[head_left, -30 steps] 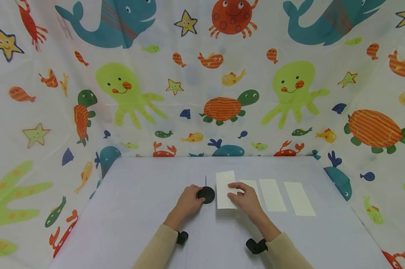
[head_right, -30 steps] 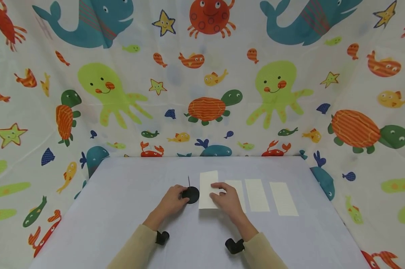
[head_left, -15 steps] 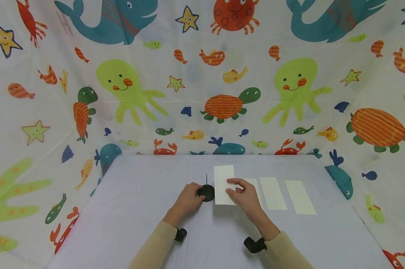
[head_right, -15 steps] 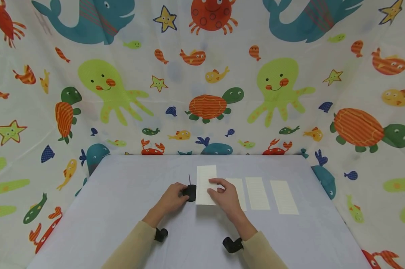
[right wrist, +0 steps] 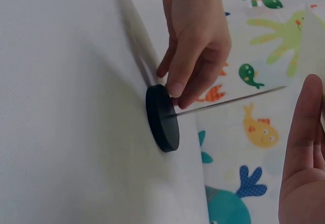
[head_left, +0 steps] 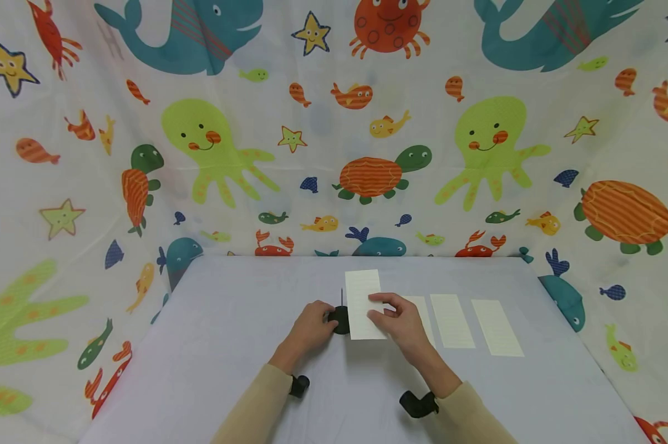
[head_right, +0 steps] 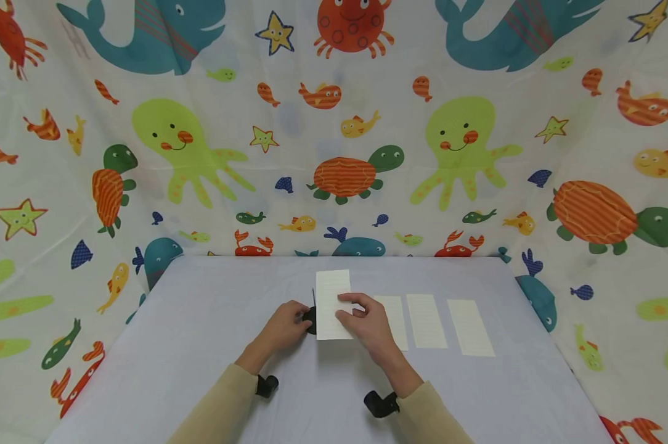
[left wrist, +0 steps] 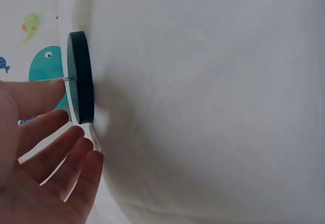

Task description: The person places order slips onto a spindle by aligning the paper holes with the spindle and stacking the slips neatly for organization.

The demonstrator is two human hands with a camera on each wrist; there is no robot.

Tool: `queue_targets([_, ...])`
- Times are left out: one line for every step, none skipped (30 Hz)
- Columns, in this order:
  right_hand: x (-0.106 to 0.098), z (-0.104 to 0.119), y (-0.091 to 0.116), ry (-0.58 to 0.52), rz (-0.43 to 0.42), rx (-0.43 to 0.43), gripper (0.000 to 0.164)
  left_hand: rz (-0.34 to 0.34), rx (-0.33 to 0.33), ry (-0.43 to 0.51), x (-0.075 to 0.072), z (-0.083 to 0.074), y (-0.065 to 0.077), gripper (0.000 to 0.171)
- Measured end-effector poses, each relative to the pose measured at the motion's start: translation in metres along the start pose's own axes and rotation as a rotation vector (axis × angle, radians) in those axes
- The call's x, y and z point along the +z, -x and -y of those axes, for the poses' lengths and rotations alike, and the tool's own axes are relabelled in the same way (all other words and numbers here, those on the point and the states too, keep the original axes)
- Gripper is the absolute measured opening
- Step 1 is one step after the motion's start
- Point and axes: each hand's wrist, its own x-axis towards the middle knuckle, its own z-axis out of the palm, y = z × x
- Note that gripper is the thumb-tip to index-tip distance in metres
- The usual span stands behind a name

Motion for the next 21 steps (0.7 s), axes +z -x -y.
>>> queue_targets([0.001, 0.001, 0.0, -0.01, 0.012, 0.0, 0.033, -0.005, -0.013, 0.009, -0.001, 0.0, 0.0, 0.03])
queue_targets([0.001, 0.001, 0.0, -0.016, 0.021, 0.002, 0.033, -0.013, -0.022, 0.019, -0.001, -0.001, 0.0, 0.029])
queue_targets([0.002, 0.001, 0.0, -0.016, 0.026, 0.0, 0.033, -0.021, -0.035, 0.034, -0.002, -0.001, 0.001, 0.027])
queue_targets([0.002, 0.002, 0.0, -0.016, 0.026, -0.001, 0.033, -0.03, -0.05, 0.055, -0.003, -0.001, 0.001, 0.026])
queue_targets([0.003, 0.002, 0.0, -0.013, 0.025, -0.004, 0.033, -0.039, -0.066, 0.073, -0.003, -0.001, 0.001, 0.024])
queue_targets([0.003, 0.002, 0.0, -0.012, 0.026, -0.005, 0.033, -0.051, -0.08, 0.095, -0.004, -0.002, 0.001, 0.023])
queue_targets([0.004, 0.002, 0.0, -0.01, 0.026, -0.007, 0.032, -0.065, -0.09, 0.113, -0.005, -0.002, 0.002, 0.022])
queue_targets([0.004, 0.002, 0.0, -0.006, 0.026, -0.01, 0.032, -0.079, -0.093, 0.132, -0.007, -0.003, 0.002, 0.021])
queue_targets([0.005, 0.002, 0.0, -0.002, 0.026, -0.012, 0.032, -0.094, -0.098, 0.15, -0.008, -0.004, 0.003, 0.02])
queue_targets([0.005, 0.002, 0.0, -0.001, 0.026, -0.012, 0.032, -0.109, -0.102, 0.17, -0.009, -0.005, 0.004, 0.02])
queue_targets([0.005, 0.002, 0.0, 0.001, 0.026, -0.013, 0.032, -0.124, -0.103, 0.187, -0.011, -0.005, 0.005, 0.02])
queue_targets([0.006, 0.002, 0.0, 0.001, 0.025, -0.012, 0.032, -0.141, -0.099, 0.204, -0.012, -0.007, 0.005, 0.019])
queue_targets([0.006, 0.002, -0.001, 0.002, 0.024, -0.011, 0.032, -0.156, -0.096, 0.218, -0.013, -0.007, 0.006, 0.019])
queue_targets([0.007, 0.002, -0.001, 0.003, 0.021, -0.01, 0.032, -0.171, -0.09, 0.231, -0.014, -0.008, 0.006, 0.02])
queue_targets([0.007, 0.001, -0.001, 0.0, 0.019, -0.008, 0.032, -0.189, -0.084, 0.243, -0.014, -0.008, 0.006, 0.02])
queue_targets([0.007, 0.001, -0.001, -0.004, 0.018, -0.005, 0.031, -0.207, -0.075, 0.255, -0.015, -0.008, 0.006, 0.02])
queue_targets([0.008, 0.001, -0.001, -0.003, 0.016, -0.004, 0.031, -0.225, -0.068, 0.266, -0.015, -0.009, 0.006, 0.02])
queue_targets([0.008, 0.001, -0.001, -0.003, 0.015, -0.002, 0.031, -0.244, -0.061, 0.277, -0.015, -0.009, 0.006, 0.02])
queue_targets([0.008, 0.001, -0.001, -0.003, 0.016, -0.002, 0.031, -0.262, -0.05, 0.292, -0.015, -0.01, 0.006, 0.02])
queue_targets([0.009, 0.001, -0.001, -0.002, 0.017, -0.001, 0.03, -0.28, -0.042, 0.31, -0.016, -0.011, 0.006, 0.02])
queue_targets([0.009, 0.0, -0.001, -0.005, 0.02, 0.001, 0.03, -0.296, -0.036, 0.33, -0.016, -0.011, 0.006, 0.02])
